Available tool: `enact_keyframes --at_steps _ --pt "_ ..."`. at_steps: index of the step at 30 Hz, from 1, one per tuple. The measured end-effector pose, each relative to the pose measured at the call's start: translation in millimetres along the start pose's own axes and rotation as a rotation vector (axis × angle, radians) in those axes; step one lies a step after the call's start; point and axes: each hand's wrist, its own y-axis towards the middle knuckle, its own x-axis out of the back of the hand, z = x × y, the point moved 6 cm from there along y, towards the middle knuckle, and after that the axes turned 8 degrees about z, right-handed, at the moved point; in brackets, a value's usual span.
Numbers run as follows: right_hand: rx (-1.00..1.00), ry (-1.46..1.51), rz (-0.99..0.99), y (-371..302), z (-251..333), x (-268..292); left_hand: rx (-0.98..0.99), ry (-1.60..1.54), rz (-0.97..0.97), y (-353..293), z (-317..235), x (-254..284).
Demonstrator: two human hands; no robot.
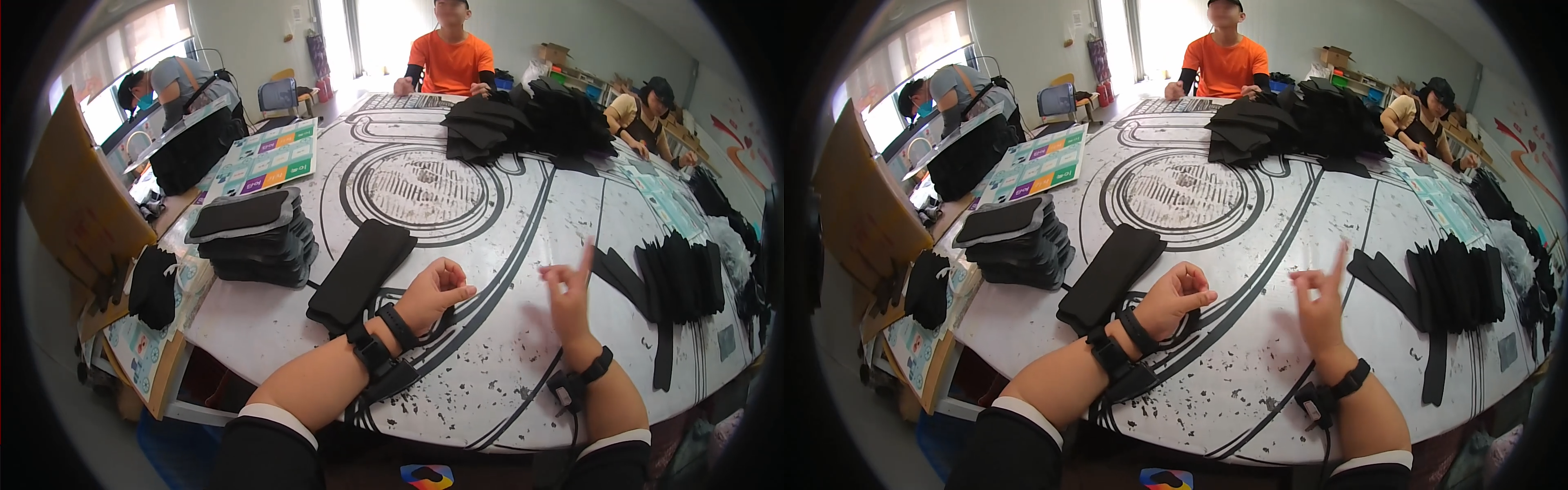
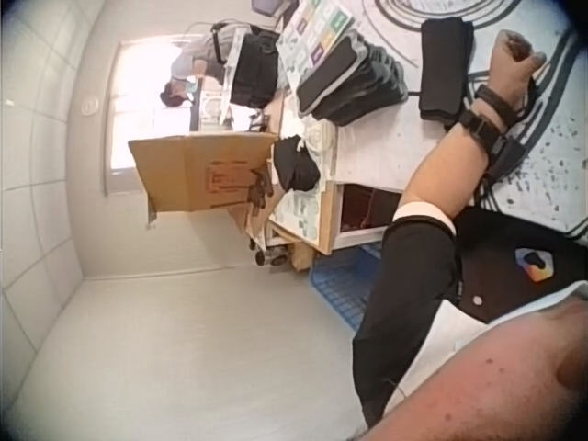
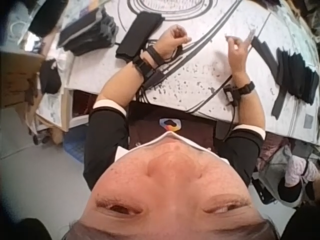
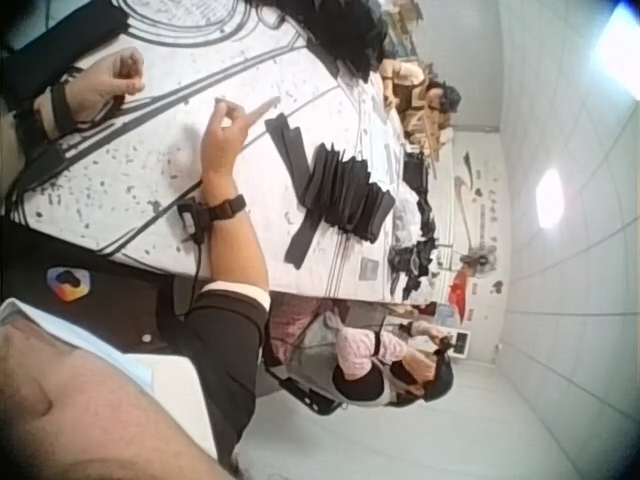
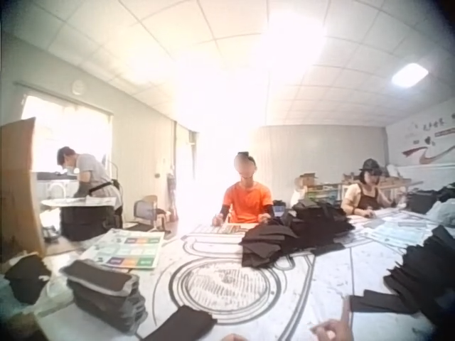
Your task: Inspecting and aligning shoe tongue or upper components against a template.
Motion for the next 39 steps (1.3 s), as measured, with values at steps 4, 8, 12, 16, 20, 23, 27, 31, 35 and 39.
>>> enact_keyframes --at_steps 4,8,12,16,20,23,27,31,35,39 --pt "0.100 -0.226 -0.286 3 28 32 -0.054 -0.020 0.064 3 -4 -1" --pt "0.384 -0.866 -0.147 -10 67 -6 0.064 0.019 0.264 -4 0 -18" --pt "0.247 -0.286 0.008 -4 41 -6 0.105 0.025 0.294 -9 -1 -22" --pt "-0.087 1.173 0.658 -1 3 -24 0.120 0.077 0.238 -8 -1 -20" --pt "-0.235 0.898 0.531 -2 -8 -31 0.125 0.087 0.240 -10 -2 -19" --pt "0.002 0.792 0.276 12 13 -8 0.115 0.057 0.232 -4 3 -19" --pt "0.349 1.099 -0.091 32 73 105 0.093 0.012 0.193 1 7 -17" --pt "0.522 1.195 0.189 12 135 89 0.095 -0.025 0.175 -3 9 -10" --pt "0.439 1.148 0.408 -36 189 13 0.092 -0.084 0.196 -3 8 -14" --pt "0.663 0.056 0.446 -36 183 17 0.076 -0.049 0.226 -1 9 -14"
